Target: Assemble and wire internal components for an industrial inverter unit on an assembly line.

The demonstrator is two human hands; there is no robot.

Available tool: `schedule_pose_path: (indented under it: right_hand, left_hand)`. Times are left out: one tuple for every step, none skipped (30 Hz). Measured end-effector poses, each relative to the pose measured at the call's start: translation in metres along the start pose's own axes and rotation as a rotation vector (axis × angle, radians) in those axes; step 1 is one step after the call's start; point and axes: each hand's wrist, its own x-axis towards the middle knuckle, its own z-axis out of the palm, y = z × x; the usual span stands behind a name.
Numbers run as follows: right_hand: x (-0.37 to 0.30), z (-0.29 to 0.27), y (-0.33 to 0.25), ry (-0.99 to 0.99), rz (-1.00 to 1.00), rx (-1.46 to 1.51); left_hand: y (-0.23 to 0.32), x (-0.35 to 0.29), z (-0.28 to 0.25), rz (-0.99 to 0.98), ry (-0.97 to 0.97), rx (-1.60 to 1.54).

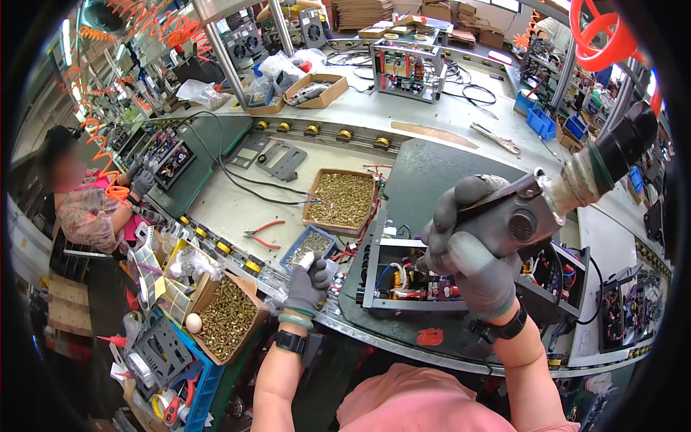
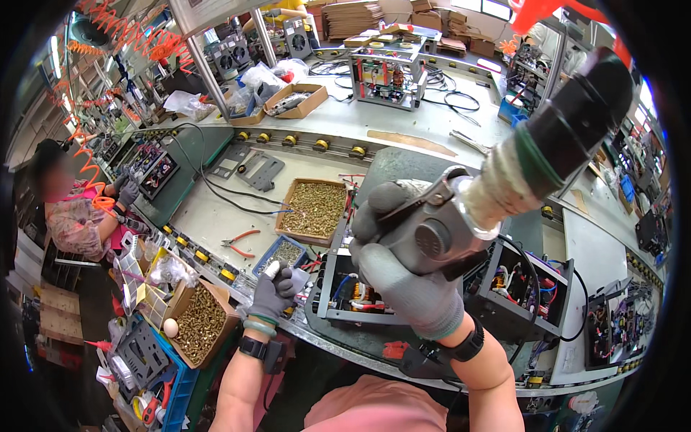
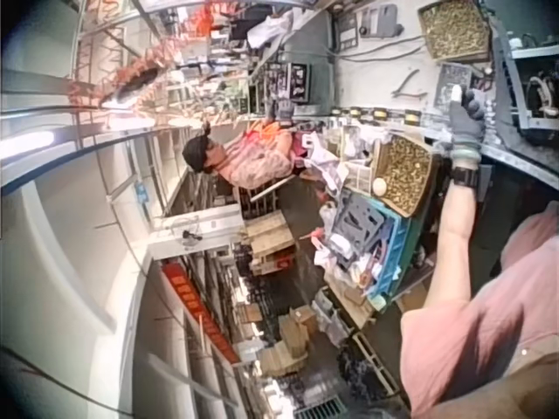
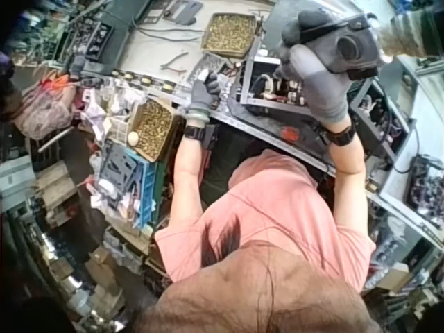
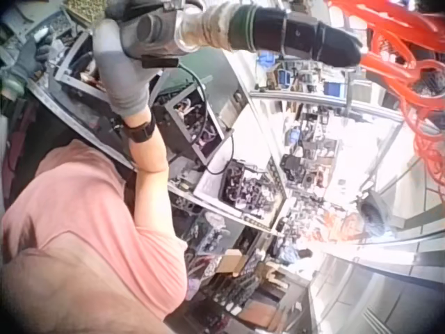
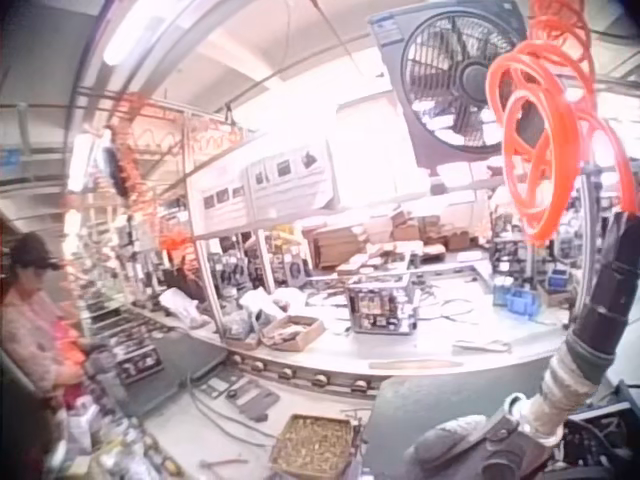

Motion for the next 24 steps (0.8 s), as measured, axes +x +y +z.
schedule_pose_path:
  right_hand:
    - [-0.002,-0.003,-0.003,0.018,-0.011,-0.03]
    - [-0.004,-0.007,-0.008,-0.103,-0.015,0.107]
    - [-0.006,-0.009,-0.012,-0.242,-0.031,0.302]
    - [-0.009,-0.009,-0.015,-0.212,-0.026,0.238]
    - [-0.013,-0.009,-0.017,-0.203,-0.071,0.253]
    - [-0.016,-0.008,-0.018,-0.217,-0.134,0.3]
    - [-0.02,-0.007,-0.02,-0.183,-0.146,0.361]
    - [-0.024,-0.007,-0.021,-0.157,-0.159,0.349]
    - [-0.027,-0.006,-0.022,-0.128,-0.24,0.29]
    - [-0.03,-0.008,-0.025,-0.131,-0.288,0.298]
    - [-0.033,-0.01,-0.027,-0.116,-0.323,0.277]
    - [-0.037,-0.013,-0.03,-0.071,-0.34,0.216]
    - [-0.038,-0.017,-0.032,-0.08,-0.352,0.235]
    - [-0.041,-0.022,-0.035,-0.095,-0.363,0.264]
    - [-0.044,-0.027,-0.038,-0.082,-0.373,0.241]
    - [-0.047,-0.031,-0.04,-0.067,-0.402,0.199]
    - [-0.05,-0.036,-0.043,-0.054,-0.42,0.172]
    - [-0.052,-0.04,-0.045,-0.042,-0.438,0.146]
    - [-0.055,-0.044,-0.047,-0.034,-0.48,0.125]
    - [-0.056,-0.048,-0.05,-0.026,-0.499,0.11]
    - [-0.058,-0.052,-0.053,-0.017,-0.518,0.096]
    - [-0.058,-0.056,-0.056,-0.045,-0.546,0.083]
    - [-0.06,-0.058,-0.059,-0.059,-0.562,0.073]
    - [-0.061,-0.06,-0.062,-0.073,-0.578,0.064]
  left_hand:
    - [0.002,-0.014,0.015,0.082,-0.006,0.021]
    - [0.005,-0.029,0.032,0.165,-0.017,0.044]
    - [0.003,-0.048,0.051,0.252,-0.065,0.059]
    - [0.005,-0.069,0.067,0.361,-0.156,0.165]
    - [0.004,-0.091,0.083,0.406,-0.174,0.266]
    - [0.001,-0.111,0.098,0.456,-0.231,0.329]
    - [-0.005,-0.126,0.114,0.436,-0.267,0.385]
    - [-0.011,-0.137,0.128,0.427,-0.326,0.392]
    - [-0.016,-0.144,0.14,0.393,-0.332,0.466]
    - [-0.025,-0.149,0.152,0.352,-0.339,0.425]
    - [-0.033,-0.152,0.161,0.355,-0.355,0.422]
    - [-0.041,-0.154,0.168,0.353,-0.375,0.402]
    - [-0.046,-0.154,0.173,0.339,-0.39,0.404]
    - [-0.052,-0.154,0.177,0.3,-0.429,0.392]
    - [-0.057,-0.154,0.181,0.262,-0.468,0.38]
    - [-0.062,-0.153,0.184,0.251,-0.483,0.38]
    - [-0.066,-0.153,0.187,0.265,-0.501,0.415]
    - [-0.07,-0.153,0.19,0.28,-0.519,0.45]
    - [-0.073,-0.154,0.194,0.286,-0.558,0.475]
    - [-0.078,-0.155,0.197,0.273,-0.565,0.476]
    - [-0.082,-0.156,0.201,0.213,-0.541,0.422]
    - [-0.086,-0.158,0.205,0.154,-0.517,0.369]
    - [-0.088,-0.158,0.208,0.127,-0.542,0.364]
    - [-0.092,-0.159,0.212,0.128,-0.546,0.381]
